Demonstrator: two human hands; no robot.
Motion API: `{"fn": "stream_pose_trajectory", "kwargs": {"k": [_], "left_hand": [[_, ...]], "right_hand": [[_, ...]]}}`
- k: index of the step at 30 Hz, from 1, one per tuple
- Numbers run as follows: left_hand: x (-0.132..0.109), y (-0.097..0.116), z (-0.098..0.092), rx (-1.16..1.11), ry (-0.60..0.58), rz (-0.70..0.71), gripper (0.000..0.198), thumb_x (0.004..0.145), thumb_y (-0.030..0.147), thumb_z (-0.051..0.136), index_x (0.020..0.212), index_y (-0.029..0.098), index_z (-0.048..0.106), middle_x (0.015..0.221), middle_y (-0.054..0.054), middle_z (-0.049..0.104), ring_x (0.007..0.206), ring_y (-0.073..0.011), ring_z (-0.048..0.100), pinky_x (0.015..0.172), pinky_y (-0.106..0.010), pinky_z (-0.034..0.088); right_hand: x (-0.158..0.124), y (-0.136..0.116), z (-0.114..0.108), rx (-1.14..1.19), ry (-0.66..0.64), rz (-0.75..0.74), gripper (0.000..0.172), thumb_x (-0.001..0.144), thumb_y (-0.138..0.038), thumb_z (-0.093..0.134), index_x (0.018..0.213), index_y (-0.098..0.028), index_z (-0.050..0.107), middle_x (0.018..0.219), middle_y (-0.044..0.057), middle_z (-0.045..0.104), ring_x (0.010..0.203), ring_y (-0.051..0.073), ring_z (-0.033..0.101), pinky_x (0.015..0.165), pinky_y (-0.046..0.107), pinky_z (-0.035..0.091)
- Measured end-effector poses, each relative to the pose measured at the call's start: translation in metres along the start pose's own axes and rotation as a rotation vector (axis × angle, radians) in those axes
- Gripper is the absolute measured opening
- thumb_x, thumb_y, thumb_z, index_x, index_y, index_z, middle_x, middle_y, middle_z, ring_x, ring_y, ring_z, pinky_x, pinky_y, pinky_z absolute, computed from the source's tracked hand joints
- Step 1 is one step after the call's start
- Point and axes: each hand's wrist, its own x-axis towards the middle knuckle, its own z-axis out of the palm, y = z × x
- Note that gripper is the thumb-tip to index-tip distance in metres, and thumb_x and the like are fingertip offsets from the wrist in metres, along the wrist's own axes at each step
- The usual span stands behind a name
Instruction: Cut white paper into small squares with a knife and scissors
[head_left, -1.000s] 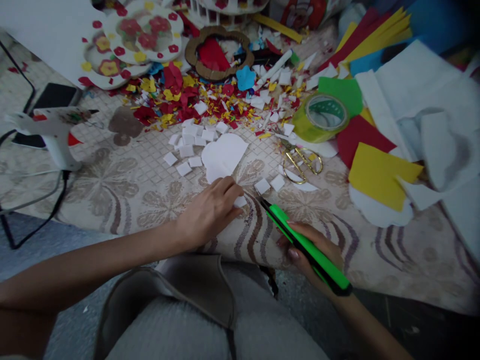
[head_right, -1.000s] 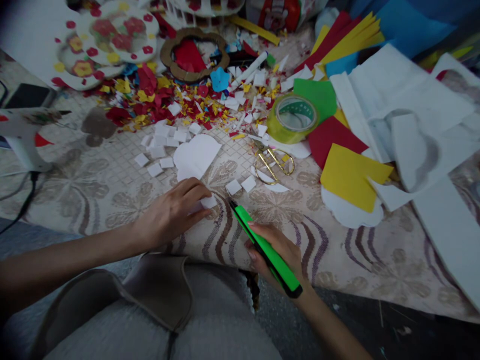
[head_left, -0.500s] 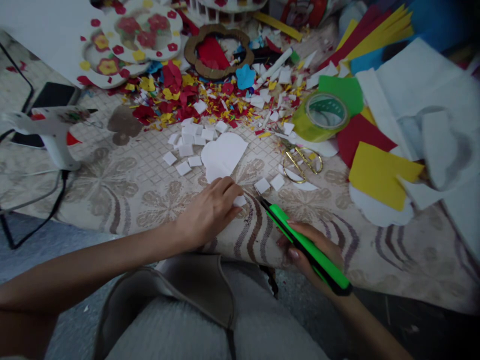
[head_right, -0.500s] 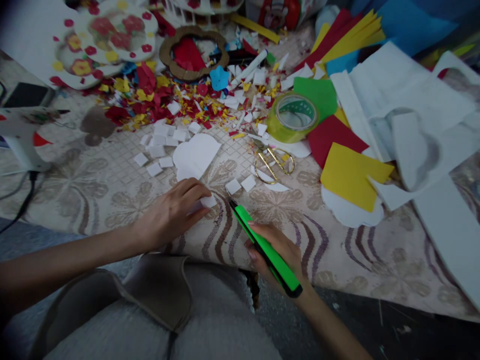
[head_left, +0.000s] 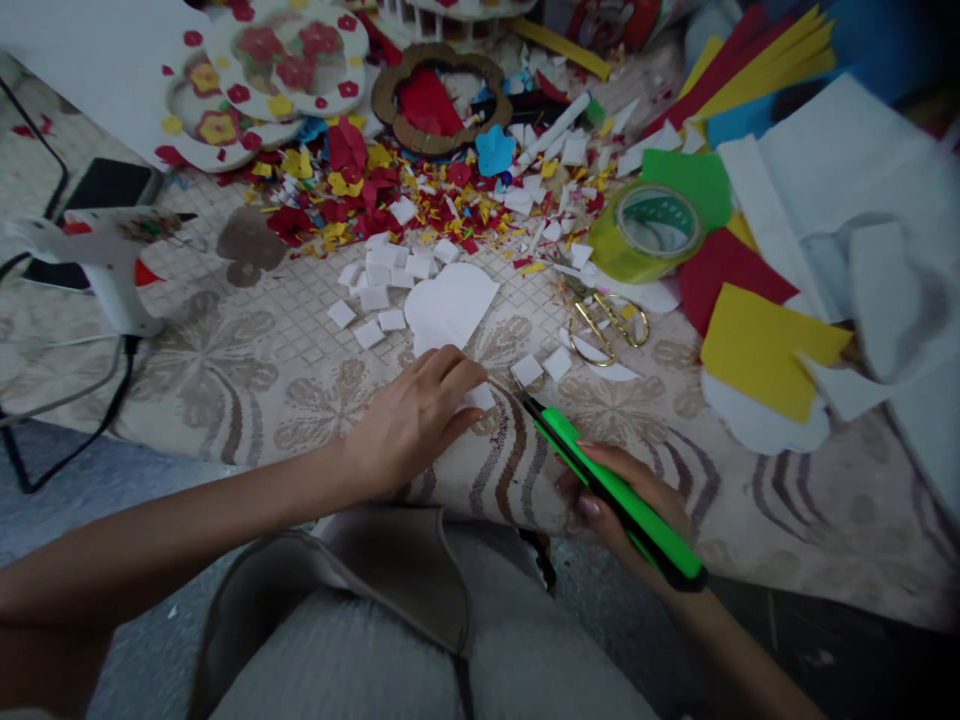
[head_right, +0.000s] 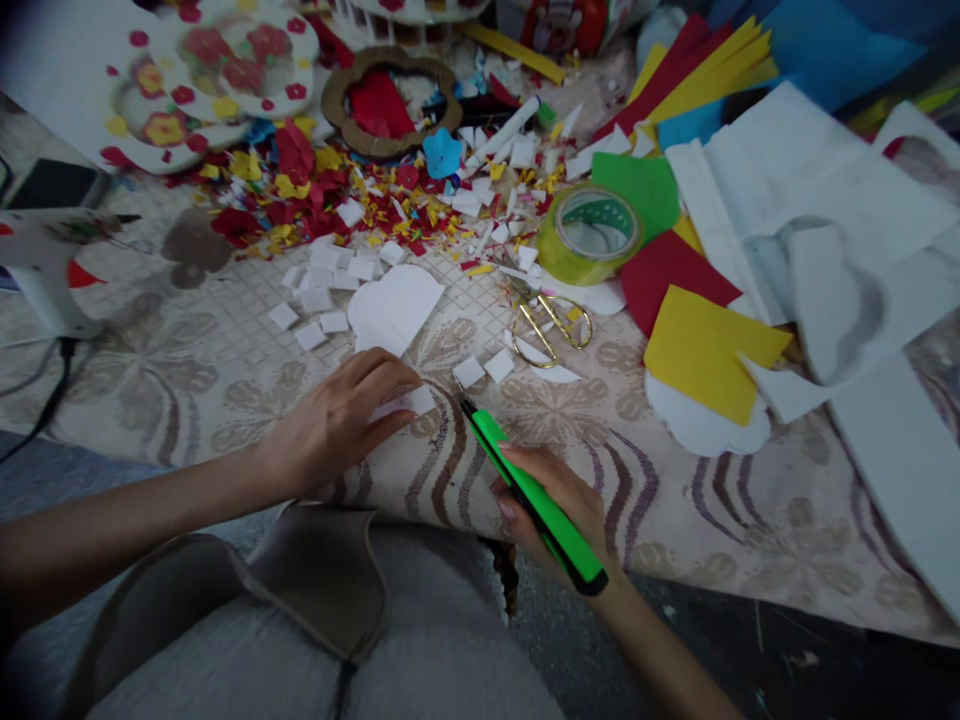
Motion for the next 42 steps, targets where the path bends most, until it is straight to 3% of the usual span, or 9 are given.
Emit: {"fn": "stream_pose_trajectory", "kwargs": {"k": [4, 9, 15, 18, 21, 31, 36, 42], "left_hand": [[0.01, -0.01, -0.011, -0.086, 0.006, 0.005, 0.009, 0.091, 0.015, 0.052, 0.099, 0.014, 0.058, 0.098, -0.007, 0.059, 0.088, -0.0167, 0.057, 0.078, -0.029, 0.047], [0.029, -0.018, -0.02, -0.234, -0.129, 0.06, 0.008, 0.084, 0.007, 0.056, 0.084, 0.014, 0.061, 0.086, -0.003, 0.061, 0.071, -0.0097, 0.056, 0.065, -0.02, 0.043], [0.046, -0.024, -0.021, -0.291, -0.265, 0.095, 0.011, 0.076, 0.003, 0.059, 0.08, 0.012, 0.063, 0.078, -0.001, 0.06, 0.066, -0.0078, 0.054, 0.062, -0.017, 0.04], [0.05, -0.027, -0.019, -0.283, -0.283, 0.11, 0.009, 0.075, 0.004, 0.062, 0.079, 0.012, 0.063, 0.077, 0.0, 0.06, 0.065, -0.0074, 0.053, 0.063, -0.018, 0.039], [0.051, -0.028, -0.017, -0.284, -0.291, 0.116, 0.009, 0.075, 0.004, 0.062, 0.079, 0.012, 0.064, 0.077, -0.001, 0.061, 0.066, -0.0078, 0.054, 0.064, -0.018, 0.04], [0.052, -0.025, -0.015, -0.259, -0.311, 0.16, 0.017, 0.076, -0.003, 0.057, 0.079, 0.011, 0.066, 0.078, -0.001, 0.061, 0.069, -0.0075, 0.055, 0.066, -0.017, 0.04], [0.052, -0.024, -0.015, -0.235, -0.325, 0.163, 0.026, 0.078, -0.004, 0.055, 0.092, 0.012, 0.068, 0.086, -0.003, 0.064, 0.077, -0.01, 0.058, 0.072, -0.018, 0.042], [0.05, -0.026, -0.013, -0.195, -0.321, 0.2, 0.024, 0.082, -0.001, 0.053, 0.089, 0.014, 0.069, 0.088, -0.004, 0.063, 0.081, -0.011, 0.059, 0.076, -0.019, 0.043]], "right_hand": [[-0.004, 0.002, -0.001, 0.032, -0.012, 0.027, 0.036, 0.085, -0.02, 0.059, 0.121, -0.022, 0.059, 0.084, 0.002, 0.071, 0.073, 0.018, 0.069, 0.067, 0.03, 0.059], [-0.007, 0.002, -0.002, 0.063, 0.006, 0.008, 0.034, 0.087, -0.023, 0.057, 0.121, -0.023, 0.058, 0.082, 0.003, 0.071, 0.075, 0.019, 0.069, 0.067, 0.031, 0.059], [-0.006, -0.004, -0.004, 0.025, 0.013, -0.03, 0.028, 0.089, -0.027, 0.056, 0.116, -0.02, 0.06, 0.079, 0.005, 0.071, 0.067, 0.019, 0.069, 0.061, 0.03, 0.058], [-0.008, -0.005, -0.002, 0.029, 0.032, -0.016, 0.027, 0.09, -0.028, 0.055, 0.116, -0.021, 0.06, 0.08, 0.004, 0.071, 0.063, 0.017, 0.069, 0.056, 0.027, 0.058], [-0.01, -0.005, 0.0, 0.013, 0.051, -0.044, 0.029, 0.091, -0.028, 0.055, 0.119, -0.023, 0.059, 0.082, 0.004, 0.071, 0.068, 0.018, 0.07, 0.06, 0.029, 0.059], [-0.014, -0.005, 0.004, -0.031, -0.016, -0.095, 0.035, 0.09, -0.027, 0.055, 0.125, -0.023, 0.056, 0.097, 0.006, 0.071, 0.079, 0.019, 0.071, 0.062, 0.027, 0.06], [-0.018, -0.002, 0.005, -0.012, -0.065, -0.069, 0.037, 0.091, -0.028, 0.054, 0.127, -0.022, 0.054, 0.091, 0.007, 0.071, 0.076, 0.021, 0.071, 0.057, 0.028, 0.059], [-0.02, -0.001, 0.005, 0.03, -0.071, -0.05, 0.04, 0.089, -0.024, 0.056, 0.129, -0.023, 0.053, 0.094, 0.008, 0.071, 0.079, 0.021, 0.071, 0.056, 0.029, 0.058]]}}
